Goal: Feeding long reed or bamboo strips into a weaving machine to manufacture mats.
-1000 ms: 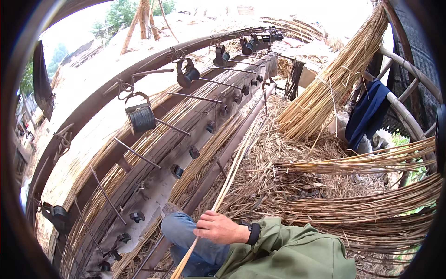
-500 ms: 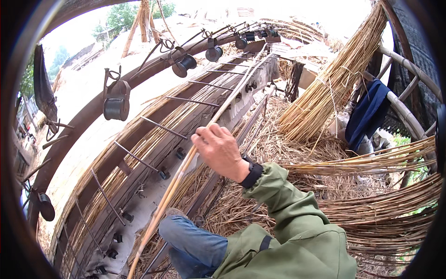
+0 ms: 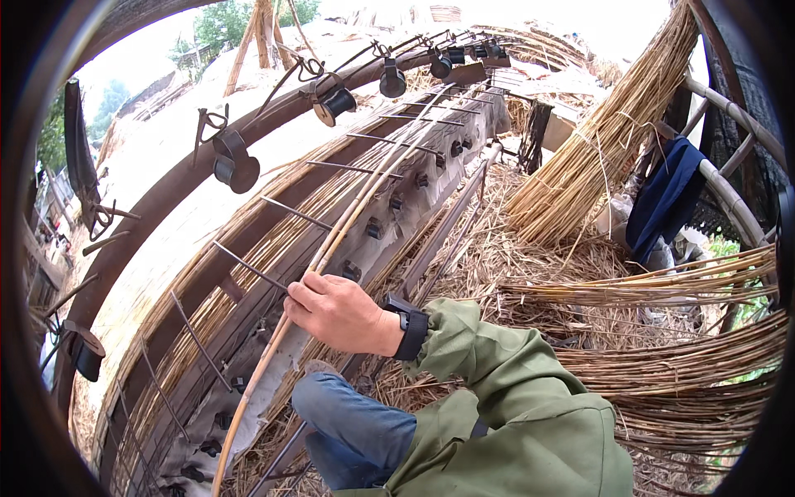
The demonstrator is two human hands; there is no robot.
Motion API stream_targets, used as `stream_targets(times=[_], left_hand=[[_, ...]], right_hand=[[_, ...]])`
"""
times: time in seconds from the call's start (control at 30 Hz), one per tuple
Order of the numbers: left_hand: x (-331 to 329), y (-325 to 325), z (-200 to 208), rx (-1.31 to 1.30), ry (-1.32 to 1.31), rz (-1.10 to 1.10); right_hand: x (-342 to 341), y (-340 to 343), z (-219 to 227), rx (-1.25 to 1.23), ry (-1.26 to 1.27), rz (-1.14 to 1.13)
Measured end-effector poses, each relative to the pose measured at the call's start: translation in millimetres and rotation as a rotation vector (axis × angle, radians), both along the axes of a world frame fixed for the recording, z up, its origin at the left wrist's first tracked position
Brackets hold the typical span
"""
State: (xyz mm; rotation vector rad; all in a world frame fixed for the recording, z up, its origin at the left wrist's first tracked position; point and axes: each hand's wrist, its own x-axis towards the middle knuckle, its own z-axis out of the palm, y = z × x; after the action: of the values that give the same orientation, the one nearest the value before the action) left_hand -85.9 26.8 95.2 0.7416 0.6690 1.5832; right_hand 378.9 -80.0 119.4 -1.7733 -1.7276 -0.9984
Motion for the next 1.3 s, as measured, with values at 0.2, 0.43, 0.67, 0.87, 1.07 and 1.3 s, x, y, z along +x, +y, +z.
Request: stream_targets(times=[0.2,0.43,0.67,0.87,1.07,1.3], left_hand=[[30.6,0.3,-11.0,-0.003,0.010,-0.036],[30.0,-10.0,-3.0,-0.107,-0.055,-0.013],[21.6,-26.3,-7.7,0.296,-0.062,-0.199],[7.9,-31.7,-10.2,0.264,-0.056,-0.186],[-30.4,-19.0,-5.8,0.229,-0.136,0.132],[-63.6,-2.9,5.4,0.448,-0.340,-0.004]], right_hand=[[-22.6,12.1,0.9,-0.021,0.008,0.154],[15.4,-1.7,1.3,-0.098,0.152,-0.041],[-25.6,3.2,15.3,-0.397,0.020,0.080],[-14.9,4.3,14.9,-0.136,-0.019,0.211],[-21.9,-13.2,-7.4,0.029,0.070,0.245],[-30.5,15.5,14.5,0.095,0.068,0.242]])
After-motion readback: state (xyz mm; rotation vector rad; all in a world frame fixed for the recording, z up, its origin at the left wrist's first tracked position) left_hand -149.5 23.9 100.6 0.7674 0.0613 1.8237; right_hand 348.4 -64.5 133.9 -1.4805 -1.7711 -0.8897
